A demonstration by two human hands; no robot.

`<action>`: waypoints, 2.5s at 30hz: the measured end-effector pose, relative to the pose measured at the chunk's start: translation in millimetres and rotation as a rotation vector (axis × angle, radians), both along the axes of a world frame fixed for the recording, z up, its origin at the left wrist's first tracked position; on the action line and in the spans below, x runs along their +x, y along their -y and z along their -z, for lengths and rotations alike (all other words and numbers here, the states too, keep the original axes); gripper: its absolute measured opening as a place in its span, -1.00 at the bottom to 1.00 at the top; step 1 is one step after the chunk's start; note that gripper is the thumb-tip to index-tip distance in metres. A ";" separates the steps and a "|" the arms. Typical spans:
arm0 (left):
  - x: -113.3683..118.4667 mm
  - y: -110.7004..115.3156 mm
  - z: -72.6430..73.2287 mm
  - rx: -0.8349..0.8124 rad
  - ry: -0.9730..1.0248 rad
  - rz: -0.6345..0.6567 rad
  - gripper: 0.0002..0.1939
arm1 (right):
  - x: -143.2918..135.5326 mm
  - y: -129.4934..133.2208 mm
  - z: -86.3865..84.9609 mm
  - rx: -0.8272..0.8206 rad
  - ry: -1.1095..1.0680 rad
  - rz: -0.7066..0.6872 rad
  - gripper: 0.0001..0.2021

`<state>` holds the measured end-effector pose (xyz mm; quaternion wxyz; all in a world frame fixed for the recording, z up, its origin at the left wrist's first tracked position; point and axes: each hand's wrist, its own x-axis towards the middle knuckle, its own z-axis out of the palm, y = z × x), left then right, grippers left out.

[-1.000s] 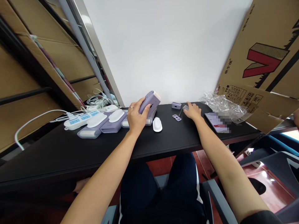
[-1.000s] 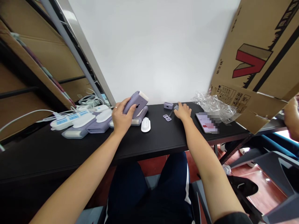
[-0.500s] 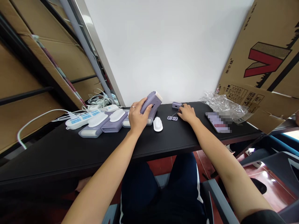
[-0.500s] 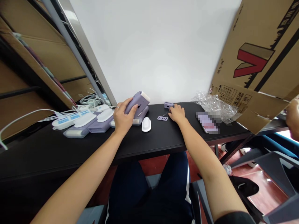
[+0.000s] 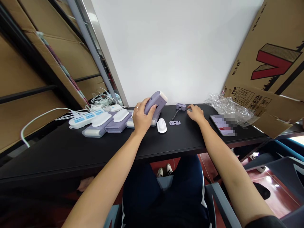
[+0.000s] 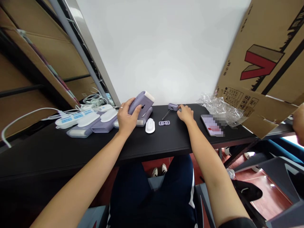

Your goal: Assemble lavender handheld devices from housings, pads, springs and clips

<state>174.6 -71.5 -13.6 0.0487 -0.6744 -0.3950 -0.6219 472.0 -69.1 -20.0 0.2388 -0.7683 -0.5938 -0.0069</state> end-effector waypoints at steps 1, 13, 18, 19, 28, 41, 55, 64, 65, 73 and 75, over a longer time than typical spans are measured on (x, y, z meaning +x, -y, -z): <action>-0.1 -0.2 -0.2 -0.006 0.015 0.004 -0.50 | 1.6 -0.1 0.3 -0.012 0.001 0.005 -0.66; 0.9 -6.8 0.3 -0.059 0.112 0.039 -0.50 | -51.8 -3.2 3.7 0.093 0.497 -0.424 -0.42; 0.9 -4.5 -0.3 -0.063 0.104 0.044 -0.53 | -80.4 -22.8 7.0 -0.068 0.424 -0.627 -0.46; 0.8 -4.3 -0.3 -0.064 0.107 0.047 -0.53 | -81.6 -24.9 7.8 -0.060 0.347 -0.659 -0.45; 1.2 -6.0 -0.8 -0.081 0.155 0.070 -0.56 | -47.7 -22.3 5.4 0.170 0.153 -0.444 -0.62; 0.3 -8.4 0.5 -0.120 0.199 0.083 -0.57 | -51.3 -49.0 9.3 0.060 0.428 -0.159 -0.63; -1.1 -15.7 2.3 -0.135 0.294 0.145 -0.57 | -107.6 22.9 -4.8 -0.033 0.151 -0.809 -0.48; 0.2 -14.7 1.2 -0.154 0.310 0.156 -0.57 | -82.2 15.6 -7.1 0.135 -0.142 -0.779 -0.77; 0.3 -14.3 0.6 -0.170 0.313 0.168 -0.57 | -79.9 15.3 -8.2 0.195 -0.231 -0.722 -0.79; 2.2 -7.8 -6.8 -0.325 0.256 0.421 -0.49 | -77.3 19.1 -18.8 0.198 -0.903 -0.699 -0.52; 3.9 -7.2 -6.2 -0.351 0.222 0.469 -0.48 | -78.1 21.1 -20.4 0.165 -0.973 -0.753 -0.50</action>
